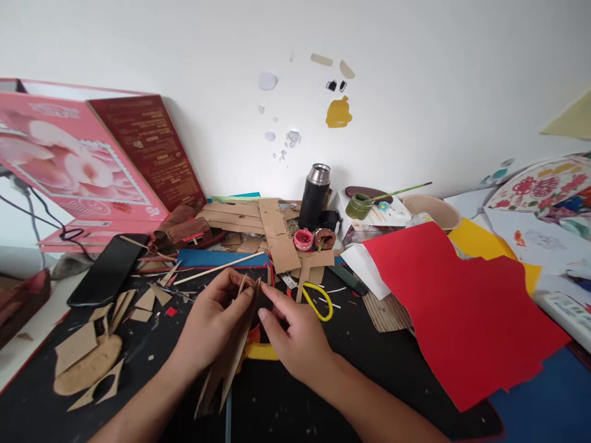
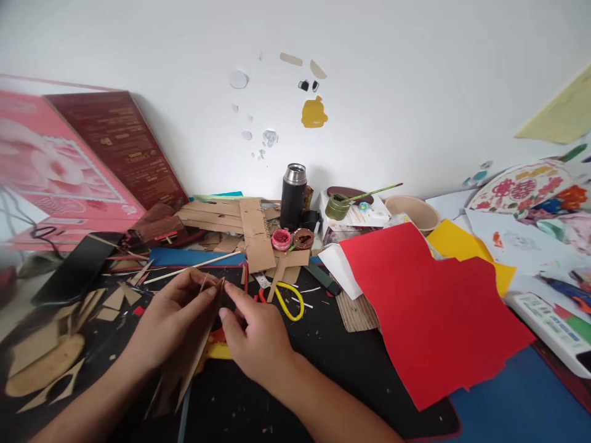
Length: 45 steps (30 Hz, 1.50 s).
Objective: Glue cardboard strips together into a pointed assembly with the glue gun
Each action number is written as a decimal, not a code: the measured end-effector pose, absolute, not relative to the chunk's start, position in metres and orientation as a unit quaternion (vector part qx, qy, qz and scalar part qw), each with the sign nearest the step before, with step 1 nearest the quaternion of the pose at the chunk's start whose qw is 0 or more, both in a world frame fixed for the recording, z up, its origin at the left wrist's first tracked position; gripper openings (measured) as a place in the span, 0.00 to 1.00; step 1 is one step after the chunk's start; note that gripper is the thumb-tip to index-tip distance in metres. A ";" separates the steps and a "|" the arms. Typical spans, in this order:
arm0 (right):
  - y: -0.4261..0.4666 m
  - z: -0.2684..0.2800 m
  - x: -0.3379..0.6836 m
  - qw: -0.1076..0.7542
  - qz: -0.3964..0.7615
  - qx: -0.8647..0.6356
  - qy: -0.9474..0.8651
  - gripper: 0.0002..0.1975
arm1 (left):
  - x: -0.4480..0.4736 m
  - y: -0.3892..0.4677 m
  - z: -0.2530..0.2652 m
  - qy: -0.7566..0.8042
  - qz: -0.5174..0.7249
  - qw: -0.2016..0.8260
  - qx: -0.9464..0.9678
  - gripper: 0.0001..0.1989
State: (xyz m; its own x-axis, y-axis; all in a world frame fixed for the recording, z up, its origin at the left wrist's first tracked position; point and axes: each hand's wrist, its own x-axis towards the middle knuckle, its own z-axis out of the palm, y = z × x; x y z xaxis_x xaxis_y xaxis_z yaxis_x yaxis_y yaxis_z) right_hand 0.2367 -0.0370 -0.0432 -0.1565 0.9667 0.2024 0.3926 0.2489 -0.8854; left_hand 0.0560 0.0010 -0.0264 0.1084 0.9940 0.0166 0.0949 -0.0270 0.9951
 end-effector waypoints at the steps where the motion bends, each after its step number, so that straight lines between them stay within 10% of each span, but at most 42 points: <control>1: -0.037 -0.042 0.237 0.414 0.345 -0.499 -0.679 0.27 | 0.056 0.000 -0.024 0.486 0.460 0.499 0.551 0.14; 45: -0.044 -0.033 0.234 0.407 0.333 -0.475 -0.706 0.30 | 0.055 -0.001 -0.019 0.458 0.511 0.547 0.480 0.17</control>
